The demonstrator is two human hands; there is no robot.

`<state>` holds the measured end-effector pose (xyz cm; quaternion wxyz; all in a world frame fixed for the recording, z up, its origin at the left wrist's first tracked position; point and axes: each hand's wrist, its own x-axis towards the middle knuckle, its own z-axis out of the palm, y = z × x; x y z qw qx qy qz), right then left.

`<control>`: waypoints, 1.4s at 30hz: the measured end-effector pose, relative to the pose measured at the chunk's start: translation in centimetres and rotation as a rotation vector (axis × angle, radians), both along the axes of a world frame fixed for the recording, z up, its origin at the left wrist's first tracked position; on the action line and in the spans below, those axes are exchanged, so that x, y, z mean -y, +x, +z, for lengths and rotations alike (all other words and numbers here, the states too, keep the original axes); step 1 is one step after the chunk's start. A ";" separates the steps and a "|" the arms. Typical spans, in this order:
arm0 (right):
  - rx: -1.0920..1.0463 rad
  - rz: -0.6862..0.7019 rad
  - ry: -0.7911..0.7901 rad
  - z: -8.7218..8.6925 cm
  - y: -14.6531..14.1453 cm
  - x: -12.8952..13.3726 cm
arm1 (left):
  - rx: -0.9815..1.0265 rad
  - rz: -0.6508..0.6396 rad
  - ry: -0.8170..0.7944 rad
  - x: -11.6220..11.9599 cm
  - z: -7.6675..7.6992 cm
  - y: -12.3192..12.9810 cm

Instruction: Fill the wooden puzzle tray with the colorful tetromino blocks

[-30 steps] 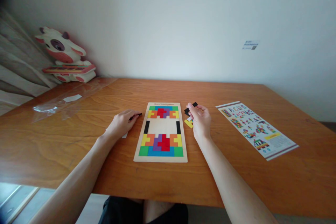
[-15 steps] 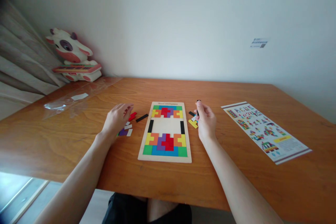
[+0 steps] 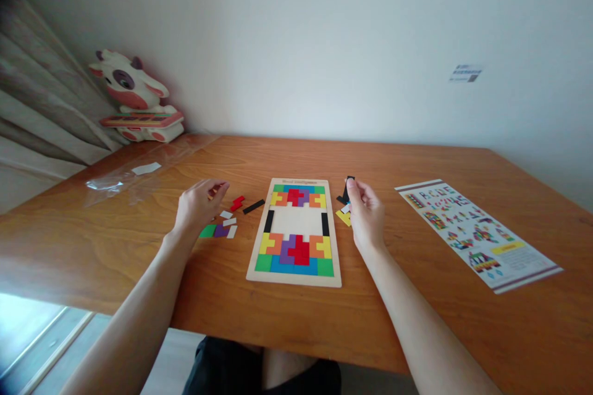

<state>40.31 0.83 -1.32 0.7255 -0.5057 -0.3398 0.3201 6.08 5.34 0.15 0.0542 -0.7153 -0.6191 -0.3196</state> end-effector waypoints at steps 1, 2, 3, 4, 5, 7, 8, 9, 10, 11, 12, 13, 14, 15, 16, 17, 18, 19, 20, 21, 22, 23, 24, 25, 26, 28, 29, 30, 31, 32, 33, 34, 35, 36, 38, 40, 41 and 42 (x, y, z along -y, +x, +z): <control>-0.006 0.017 0.018 -0.1 0.0 0.0 | 0.031 0.020 0.002 0.0 0.0 0.0; -0.005 0.038 0.025 -0.1 0.0 -0.1 | 0.062 0.022 0.008 0.0 0.0 0.1; 0.004 0.063 0.023 -0.2 -0.1 0.0 | 0.088 0.000 0.019 0.0 0.1 0.2; 0.026 0.099 0.017 -0.2 -0.2 0.1 | 0.106 -0.048 0.037 0.2 0.1 0.5; 0.062 0.147 0.011 -0.1 -0.4 0.3 | 0.111 -0.119 0.058 0.4 0.2 1.0; 0.172 0.276 0.010 0.1 -1.0 0.8 | 0.084 -0.309 0.099 0.9 0.3 2.2; 0.243 0.346 0.012 0.2 -1.3 1.2 | 0.066 -0.407 0.118 1.3 0.4 2.9; 0.325 0.413 0.016 0.3 -1.7 1.5 | 0.056 -0.497 0.128 1.7 0.4 3.7; 0.415 0.470 0.020 0.4 -2.0 1.9 | 0.049 -0.568 0.132 2.0 0.4 4.5; 0.510 0.519 0.027 0.5 -2.4 2.2 | 0.052 -0.621 0.136 2.4 0.4 5.2; 0.602 0.560 0.040 0.6 -2.7 2.5 | 0.050 -0.675 0.127 2.7 0.3 5.8; 0.681 0.590 0.058 0.7 -3.0 2.7 | 0.045 -0.738 0.111 2.9 0.2 6.3; 0.744 0.609 0.081 0.7 -3.2 2.8 | 0.042 -0.798 0.089 3.1 0.1 6.6; 0.787 0.616 0.106 0.7 -3.4 2.9 | 0.042 -0.850 0.064 3.3 0.1 6.9; 0.811 0.612 0.130 0.7 -3.5 3.0 | 0.047 -0.891 0.040 3.4 0.0 7.1; 0.820 0.599 0.150 0.7 -3.5 3.0 | 0.054 -0.919 0.018 3.5 0.0 7.2; 0.819 0.584 0.164 0.6 -3.5 3.0 | 0.064 -0.931 0.006 3.5 0.1 7.2; 0.814 0.572 0.172 0.6 -3.5 3.0 | 0.069 -0.931 0.001 3.6 0.1 7.2; 0.810 0.562 0.176 0.6 -3.5 2.9 | 0.067 -0.931 0.003 3.6 0.2 7.3; 0.807 0.554 0.178 0.7 -3.5 2.9 | 0.057 -0.933 0.014 3.7 0.2 7.3; 0.810 0.551 0.175 0.8 -3.5 2.9 | 0.043 -0.931 0.028 3.7 0.2 7.2; 0.814 0.550 0.168 0.9 -3.6 2.9 | 0.030 -0.923 0.043 3.6 0.2 7.2; 0.815 0.549 0.159 1.0 -3.6 2.9 | 0.018 -0.900 0.055 3.5 0.1 7.0; 0.811 0.543 0.149 1.0 -3.6 2.9 | 0.009 -0.853 0.064 3.4 0.1 6.8; 0.802 0.533 0.143 1.1 -3.6 2.9 | 0.003 -0.776 0.073 3.2 0.1 6.5; 0.780 0.501 0.142 1.0 -3.4 2.9 | -0.027 -0.546 0.080 2.6 0.0 5.4; 0.771 0.481 0.147 0.9 -3.2 2.8 | -0.060 -0.416 0.076 2.3 0.1 4.8; 0.767 0.465 0.151 0.8 -3.1 2.7 | -0.106 -0.295 0.057 2.0 0.1 4.1; 0.764 0.451 0.153 0.6 -2.9 2.6 | -0.159 -0.203 0.035 1.8 0.1 3.5; 0.763 0.443 0.153 0.5 -2.7 2.5 | -0.210 -0.129 0.006 1.6 0.2 2.9; 0.762 0.436 0.153 0.4 -2.5 2.4 | -0.247 -0.079 -0.023 1.4 0.2 2.4; 0.762 0.431 0.151 0.3 -2.4 2.4 | -0.274 -0.052 -0.052 1.3 0.1 2.0; 0.764 0.430 0.147 0.2 -2.4 2.3 | -0.289 -0.039 -0.078 1.2 0.0 1.8; 0.767 0.431 0.144 0.2 -2.3 2.3 | -0.295 -0.039 -0.096 1.1 -0.1 1.7; 0.772 0.433 0.144 0.2 -2.3 2.3 | -0.295 -0.060 -0.113 1.0 -0.5 1.8; 0.774 0.435 0.148 0.2 -2.3 2.3 | -0.277 -0.100 -0.107 0.8 -0.8 1.9; 0.774 0.436 0.150 0.2 -2.3 2.3 | -0.263 -0.140 -0.109 0.7 -0.8 1.8; 0.776 0.438 0.150 0.2 -2.3 2.3 | -0.245 -0.203 -0.121 0.7 -0.7 1.7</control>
